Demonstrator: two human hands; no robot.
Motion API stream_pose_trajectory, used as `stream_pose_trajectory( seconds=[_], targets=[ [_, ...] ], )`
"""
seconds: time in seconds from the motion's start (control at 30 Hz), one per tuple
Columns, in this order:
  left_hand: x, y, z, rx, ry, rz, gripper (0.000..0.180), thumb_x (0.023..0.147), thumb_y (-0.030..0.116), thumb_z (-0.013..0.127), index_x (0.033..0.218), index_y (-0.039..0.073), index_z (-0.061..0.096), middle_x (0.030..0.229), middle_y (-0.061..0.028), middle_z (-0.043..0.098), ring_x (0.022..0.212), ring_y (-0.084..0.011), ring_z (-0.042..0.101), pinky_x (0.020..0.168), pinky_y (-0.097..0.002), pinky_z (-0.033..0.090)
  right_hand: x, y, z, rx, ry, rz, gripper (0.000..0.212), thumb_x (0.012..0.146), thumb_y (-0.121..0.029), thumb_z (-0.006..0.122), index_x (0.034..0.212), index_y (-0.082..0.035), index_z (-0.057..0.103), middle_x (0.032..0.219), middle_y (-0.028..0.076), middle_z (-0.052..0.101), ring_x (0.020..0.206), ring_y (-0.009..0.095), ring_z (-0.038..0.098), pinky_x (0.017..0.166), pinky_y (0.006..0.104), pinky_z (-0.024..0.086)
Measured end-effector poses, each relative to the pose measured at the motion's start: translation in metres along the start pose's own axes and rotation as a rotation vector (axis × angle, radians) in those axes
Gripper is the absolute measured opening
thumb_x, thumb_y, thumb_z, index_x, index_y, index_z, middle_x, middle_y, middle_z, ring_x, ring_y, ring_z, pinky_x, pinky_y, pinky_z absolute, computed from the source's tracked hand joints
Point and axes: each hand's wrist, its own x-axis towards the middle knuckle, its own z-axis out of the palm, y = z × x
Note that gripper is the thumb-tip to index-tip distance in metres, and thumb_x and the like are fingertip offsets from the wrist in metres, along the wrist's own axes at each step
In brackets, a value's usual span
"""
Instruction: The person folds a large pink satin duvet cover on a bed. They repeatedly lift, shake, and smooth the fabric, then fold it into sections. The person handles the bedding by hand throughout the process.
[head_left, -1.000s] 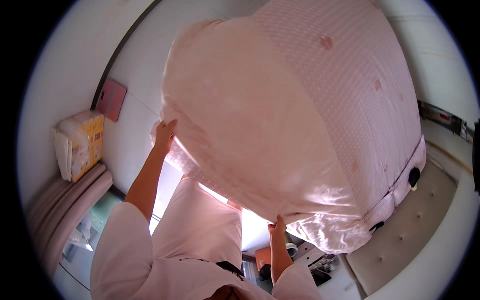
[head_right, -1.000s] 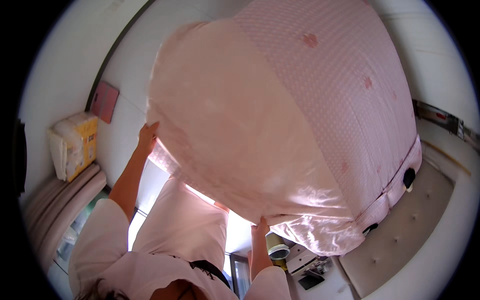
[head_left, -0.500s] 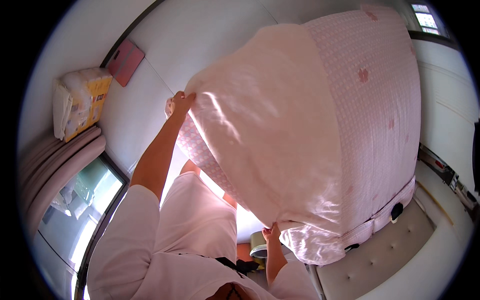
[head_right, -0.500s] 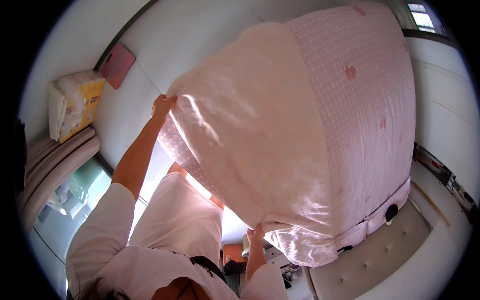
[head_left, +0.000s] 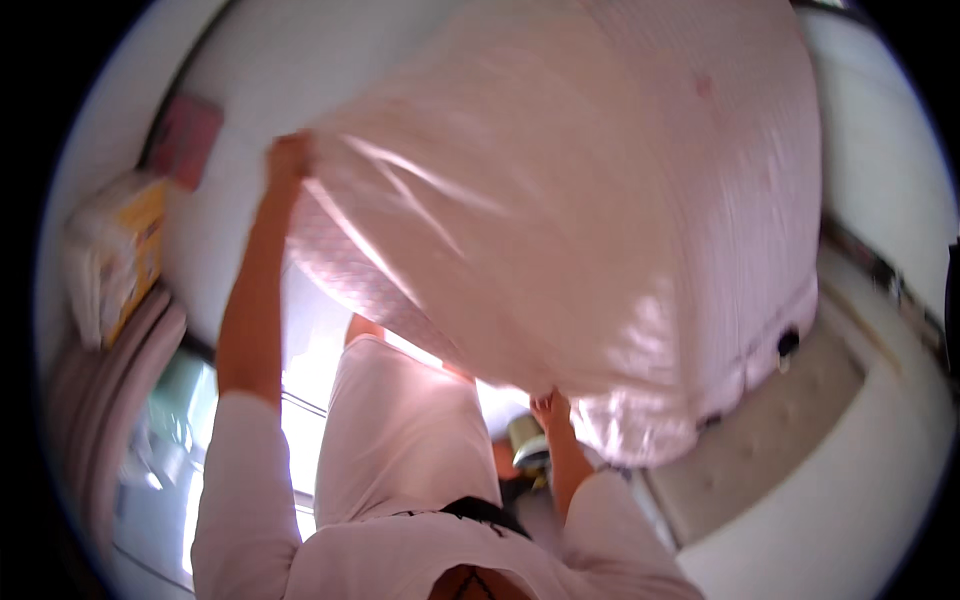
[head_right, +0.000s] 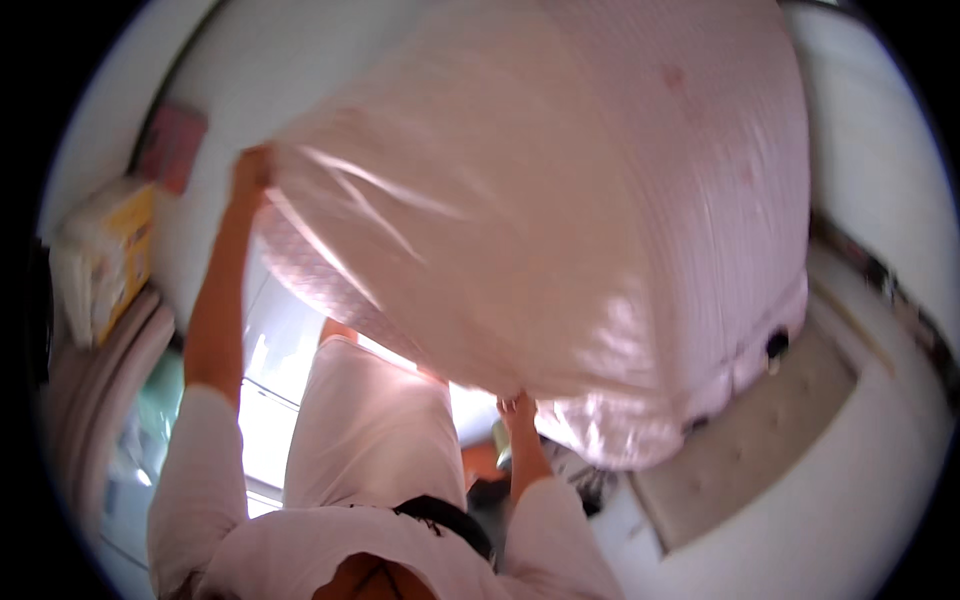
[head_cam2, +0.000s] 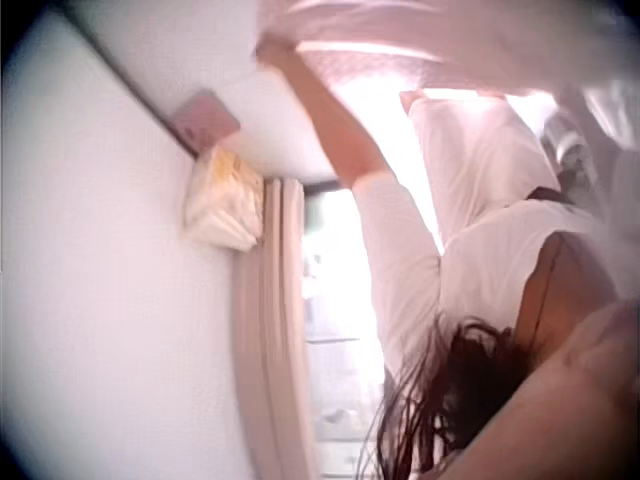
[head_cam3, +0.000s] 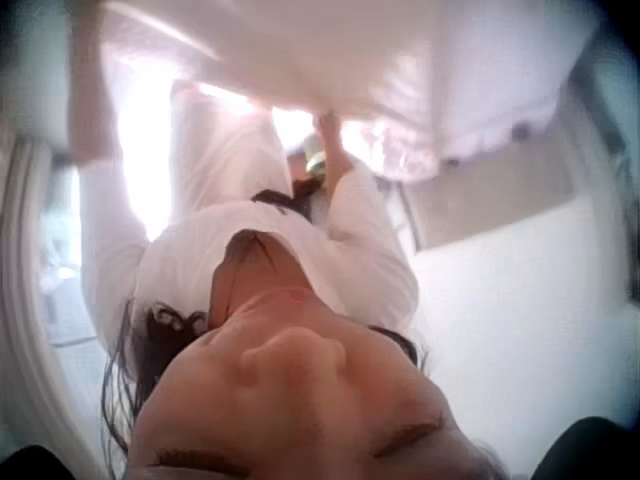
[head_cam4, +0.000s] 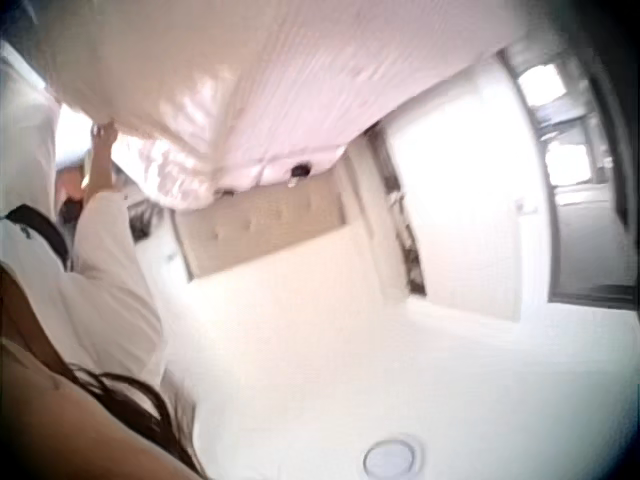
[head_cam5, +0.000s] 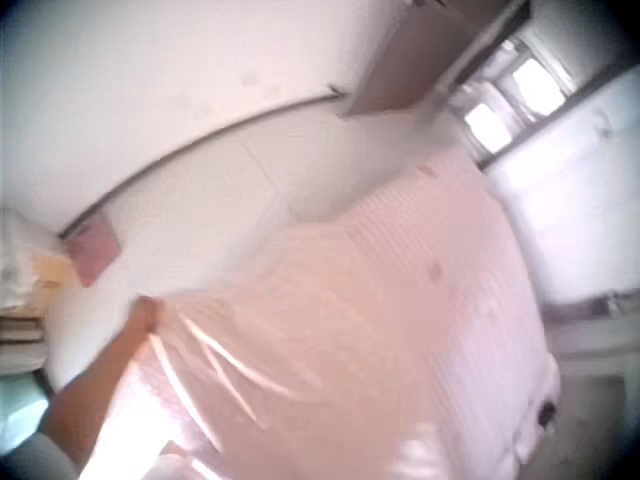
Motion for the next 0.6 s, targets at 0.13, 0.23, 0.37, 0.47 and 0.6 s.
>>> stream_pose_trajectory(
  seconds=[0.13, 0.23, 0.37, 0.47, 0.6],
  targets=[
    [-0.044, -0.024, -0.01, -1.74, 0.126, -0.74, 0.03, 0.08, 0.011, 0.051, 0.105, -0.005, 0.047, 0.1, -0.0144, 0.053, 0.095, -0.0254, 0.05, 0.08, -0.0342, 0.045, -0.011, 0.012, 0.014, -0.065, 0.326, -0.088, 0.012, 0.08, -0.022, 0.051, 0.081, -0.011, 0.048, 0.074, 0.004, 0.048, 0.07, 0.02, 0.047, 0.062, 0.0396, 0.043],
    [-0.055, -0.11, 0.085, -1.88, -0.034, -0.781, 0.037, 0.082, 0.013, 0.051, 0.113, -0.005, 0.041, 0.112, -0.0149, 0.046, 0.105, -0.0241, 0.043, 0.092, -0.0344, 0.036, 0.006, 0.022, 0.01, -0.083, 0.303, -0.012, 0.023, 0.078, -0.025, 0.055, 0.095, -0.013, 0.046, 0.088, 0.006, 0.046, 0.08, 0.024, 0.046, 0.07, 0.0436, 0.042],
    [-0.028, -0.091, 0.09, -1.839, -0.232, -0.842, 0.039, 0.084, 0.017, 0.049, 0.115, -0.004, 0.04, 0.117, -0.013, 0.043, 0.109, -0.0235, 0.041, 0.094, -0.0346, 0.034, 0.017, 0.046, 0.006, 0.049, 0.255, -0.027, 0.032, 0.077, -0.033, 0.057, 0.102, -0.018, 0.045, 0.1, 0.005, 0.043, 0.092, 0.024, 0.043, 0.078, 0.0455, 0.037],
    [-0.023, -0.076, 0.073, -1.793, -0.307, -0.901, 0.043, 0.084, 0.024, 0.049, 0.117, -0.002, 0.04, 0.121, -0.0112, 0.041, 0.113, -0.0224, 0.038, 0.096, -0.0351, 0.031, 0.024, 0.052, 0.01, 0.075, 0.223, -0.07, 0.039, 0.075, -0.036, 0.059, 0.106, -0.019, 0.043, 0.104, 0.005, 0.043, 0.095, 0.025, 0.042, 0.079, 0.0469, 0.036],
    [-0.049, -0.052, 0.051, -1.8, -0.342, -0.882, 0.044, 0.083, 0.027, 0.05, 0.118, 0.001, 0.04, 0.122, -0.01, 0.041, 0.113, -0.0217, 0.037, 0.096, -0.0355, 0.03, 0.018, 0.055, 0.005, -0.001, 0.161, -0.139, 0.041, 0.08, -0.037, 0.051, 0.111, -0.016, 0.035, 0.105, 0.006, 0.043, 0.09, 0.025, 0.047, 0.071, 0.0433, 0.04]
  ],
)
